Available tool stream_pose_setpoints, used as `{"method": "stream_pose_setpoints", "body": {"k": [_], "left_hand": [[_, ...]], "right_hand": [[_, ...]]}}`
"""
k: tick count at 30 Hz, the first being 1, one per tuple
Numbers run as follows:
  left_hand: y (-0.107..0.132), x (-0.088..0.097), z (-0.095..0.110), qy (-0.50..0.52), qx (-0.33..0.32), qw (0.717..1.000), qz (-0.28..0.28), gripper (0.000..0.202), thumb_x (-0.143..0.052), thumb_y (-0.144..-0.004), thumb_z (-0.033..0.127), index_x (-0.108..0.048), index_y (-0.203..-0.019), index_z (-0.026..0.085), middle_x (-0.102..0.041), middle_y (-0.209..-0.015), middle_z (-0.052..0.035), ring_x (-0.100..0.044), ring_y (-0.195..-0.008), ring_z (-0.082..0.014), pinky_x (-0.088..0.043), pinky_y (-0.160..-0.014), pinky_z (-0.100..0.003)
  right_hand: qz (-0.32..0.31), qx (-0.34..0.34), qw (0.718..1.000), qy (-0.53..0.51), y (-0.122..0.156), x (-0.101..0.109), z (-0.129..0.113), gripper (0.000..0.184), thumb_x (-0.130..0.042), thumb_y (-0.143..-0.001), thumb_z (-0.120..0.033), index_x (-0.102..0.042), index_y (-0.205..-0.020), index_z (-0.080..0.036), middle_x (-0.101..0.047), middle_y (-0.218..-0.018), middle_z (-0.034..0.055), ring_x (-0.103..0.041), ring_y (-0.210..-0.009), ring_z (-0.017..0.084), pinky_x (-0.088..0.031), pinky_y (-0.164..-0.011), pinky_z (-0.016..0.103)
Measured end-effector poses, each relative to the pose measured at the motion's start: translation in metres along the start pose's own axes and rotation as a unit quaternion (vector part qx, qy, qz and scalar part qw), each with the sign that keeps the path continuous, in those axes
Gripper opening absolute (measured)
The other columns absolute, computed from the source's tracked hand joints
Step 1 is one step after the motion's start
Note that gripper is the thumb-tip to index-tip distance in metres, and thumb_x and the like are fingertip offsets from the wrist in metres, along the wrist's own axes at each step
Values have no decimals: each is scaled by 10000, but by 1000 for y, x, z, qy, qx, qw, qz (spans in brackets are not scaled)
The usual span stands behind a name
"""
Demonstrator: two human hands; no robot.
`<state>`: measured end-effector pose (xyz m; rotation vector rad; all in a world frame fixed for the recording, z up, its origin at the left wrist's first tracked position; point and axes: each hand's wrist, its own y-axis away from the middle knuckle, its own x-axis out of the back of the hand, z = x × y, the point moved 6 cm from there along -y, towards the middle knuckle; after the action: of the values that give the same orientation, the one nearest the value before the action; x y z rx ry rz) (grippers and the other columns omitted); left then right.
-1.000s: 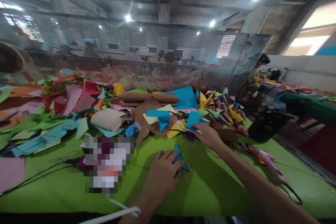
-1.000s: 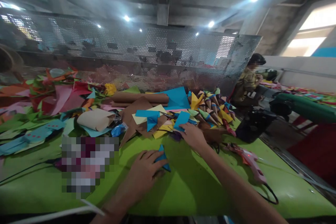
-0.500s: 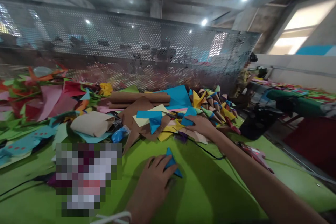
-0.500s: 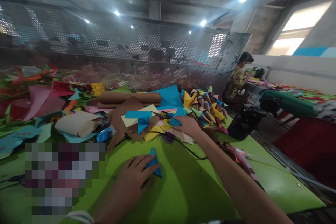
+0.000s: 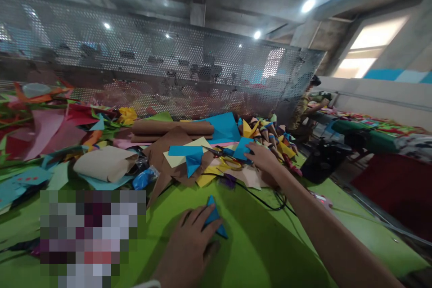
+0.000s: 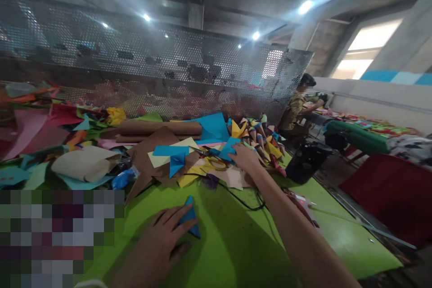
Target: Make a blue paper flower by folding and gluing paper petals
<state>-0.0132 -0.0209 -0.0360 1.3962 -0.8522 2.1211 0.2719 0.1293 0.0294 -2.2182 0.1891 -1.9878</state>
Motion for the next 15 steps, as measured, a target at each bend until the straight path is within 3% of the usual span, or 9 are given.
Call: {"method": "stream_pose_setpoints", "body": {"k": [5,9,12,15], "left_hand": [[-1,-4,-1,-33,-12,999,-6,454,-610,-880,276,-575,-1324,366,-539,-1452,-24,-548,-1262,-290,-443,-1029,-507],[-2,-6,-2,-40,-17,999,-6,502,-600,-850,218,-572,-1333,354,-542,-1451,-25,-558,-1251,-287,-441,-1036,-502],[0,-6,-1,-39,-21,999,7,543,-594,-822,165,-576,-1326,367,-556,-1437,-8,-554,-1253,-274,-441,-1041,-480],[1,-6,-2,-41,-14,999,10,556,-592,-811,140,-587,-1316,370,-557,-1436,7,-552,-1251,-273,-445,-1036,-467]], "right_hand": [[19,15,999,-29,12,50,-12,307,-555,-934,-232,-650,-1225,-202,-637,-1302,103,-585,-1193,286,-444,-1034,416],[21,45,996,-71,50,89,-33,339,-488,-953,-279,-658,-1245,-253,-665,-1288,28,-602,-1194,261,-462,-1019,369],[0,114,977,-179,102,90,-57,407,-418,-988,-390,-589,-1342,-283,-673,-1261,26,-642,-1135,246,-533,-932,391],[34,190,966,-171,160,74,-74,449,-548,-899,-496,-597,-1325,-362,-691,-1200,-1,-619,-1168,252,-558,-902,407]]}}
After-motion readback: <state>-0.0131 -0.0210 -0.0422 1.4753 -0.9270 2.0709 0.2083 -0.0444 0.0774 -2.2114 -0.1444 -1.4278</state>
